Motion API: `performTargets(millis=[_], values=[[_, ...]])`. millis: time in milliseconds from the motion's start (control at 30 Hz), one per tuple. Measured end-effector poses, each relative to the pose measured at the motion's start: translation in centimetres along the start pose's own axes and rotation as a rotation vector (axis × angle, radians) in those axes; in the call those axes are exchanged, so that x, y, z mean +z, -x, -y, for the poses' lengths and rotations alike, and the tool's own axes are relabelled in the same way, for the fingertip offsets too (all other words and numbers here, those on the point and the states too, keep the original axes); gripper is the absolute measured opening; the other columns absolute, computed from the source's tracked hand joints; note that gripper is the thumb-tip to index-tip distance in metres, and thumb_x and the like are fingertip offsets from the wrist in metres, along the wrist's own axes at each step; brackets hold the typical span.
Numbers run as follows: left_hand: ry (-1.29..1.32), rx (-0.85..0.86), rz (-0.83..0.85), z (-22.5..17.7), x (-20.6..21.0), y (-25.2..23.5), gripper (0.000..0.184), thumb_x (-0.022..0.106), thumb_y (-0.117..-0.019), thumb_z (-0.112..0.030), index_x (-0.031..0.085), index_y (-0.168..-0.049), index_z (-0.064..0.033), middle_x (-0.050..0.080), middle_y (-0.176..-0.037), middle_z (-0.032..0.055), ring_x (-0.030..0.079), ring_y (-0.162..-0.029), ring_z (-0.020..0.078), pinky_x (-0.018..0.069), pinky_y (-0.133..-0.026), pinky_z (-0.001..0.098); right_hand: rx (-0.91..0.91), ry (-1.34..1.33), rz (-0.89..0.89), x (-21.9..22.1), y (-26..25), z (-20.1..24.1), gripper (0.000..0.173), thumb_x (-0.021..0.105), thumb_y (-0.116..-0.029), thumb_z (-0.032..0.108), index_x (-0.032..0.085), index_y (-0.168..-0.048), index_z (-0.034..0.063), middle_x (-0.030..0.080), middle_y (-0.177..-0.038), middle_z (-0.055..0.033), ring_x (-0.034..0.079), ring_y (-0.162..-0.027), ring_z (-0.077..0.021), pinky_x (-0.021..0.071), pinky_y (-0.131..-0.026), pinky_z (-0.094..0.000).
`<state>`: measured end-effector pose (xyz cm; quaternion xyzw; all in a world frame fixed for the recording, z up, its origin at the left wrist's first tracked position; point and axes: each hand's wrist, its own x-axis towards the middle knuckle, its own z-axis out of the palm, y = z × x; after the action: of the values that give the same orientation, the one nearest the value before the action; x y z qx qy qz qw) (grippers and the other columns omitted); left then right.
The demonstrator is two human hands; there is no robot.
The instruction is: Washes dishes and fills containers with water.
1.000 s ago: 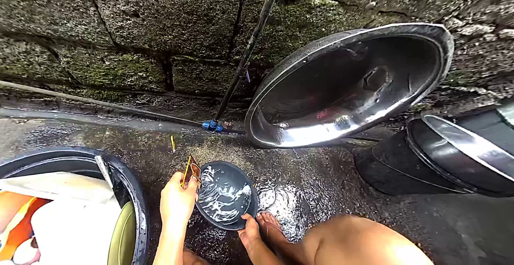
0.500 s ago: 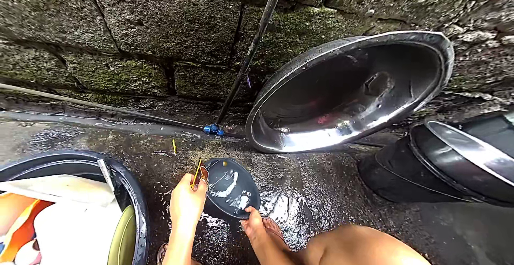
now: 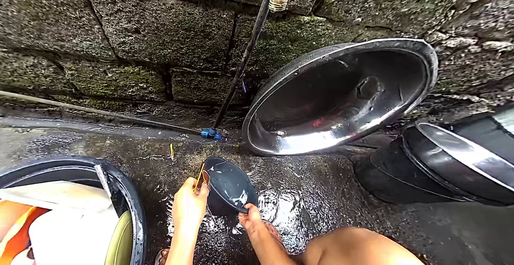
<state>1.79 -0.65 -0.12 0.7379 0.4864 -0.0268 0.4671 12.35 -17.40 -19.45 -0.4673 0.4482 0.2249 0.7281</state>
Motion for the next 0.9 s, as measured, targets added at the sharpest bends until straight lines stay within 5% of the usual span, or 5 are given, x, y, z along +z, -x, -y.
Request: performTargets(millis=[200, 433, 733, 900], values=[[-0.016, -0.007, 0.022, -0.2, 0.1, 0.0, 0.022, 0.063, -0.1026, -0.027, 0.067, -0.108, -0.0062, 0.069, -0.096, 0.0152, 0.068, -0.093, 0.031, 0.0521, -0.085, 0.0545, 0.047, -0.055, -0.005, 1.4, 0.7, 1.2, 0.013, 0.042, -0.0978, -0.001, 0.042, -0.093, 0.0114, 0.044, -0.066, -0.0014, 0.038, -0.044, -0.0048, 0.036, -0.04, -0.0157], [-0.015, -0.006, 0.04, -0.1, 0.5, -0.1, 0.022, 0.061, -0.1032, -0.026, 0.066, -0.109, -0.0062, 0.07, -0.095, 0.0142, 0.07, -0.088, 0.0293, 0.0547, -0.083, 0.0521, 0.024, -0.097, 0.028, 2.6, 1.5, 1.8, 0.013, 0.042, -0.101, 0.003, 0.042, -0.091, 0.0123, 0.043, -0.062, 0.0005, 0.041, -0.044, -0.004, 0.0393, -0.043, -0.0148], [-0.033, -0.023, 0.094, 0.0, 0.7, 0.0, 0.026, 0.059, -0.1031, -0.028, 0.066, -0.116, -0.0072, 0.071, -0.099, 0.0136, 0.071, -0.088, 0.0276, 0.0566, -0.084, 0.0497, 0.032, -0.224, 0.019, 5.8, 2.9, 2.7, 0.004, 0.043, -0.1034, 0.008, 0.043, -0.1, 0.0104, 0.047, -0.072, -0.0037, 0.048, -0.052, -0.0073, 0.0471, -0.05, -0.017], [-0.032, -0.042, 0.171, -0.4, 0.3, 0.5, 0.033, 0.054, -0.1043, -0.032, 0.065, -0.125, -0.0096, 0.071, -0.115, 0.0125, 0.069, -0.107, 0.0279, 0.0537, -0.095, 0.0515, 0.062, -0.368, 0.037, 5.8, 3.9, 2.7, 0.007, 0.041, -0.1057, 0.016, 0.044, -0.109, 0.0105, 0.051, -0.084, -0.0052, 0.054, -0.061, -0.008, 0.0497, -0.054, -0.0181]])
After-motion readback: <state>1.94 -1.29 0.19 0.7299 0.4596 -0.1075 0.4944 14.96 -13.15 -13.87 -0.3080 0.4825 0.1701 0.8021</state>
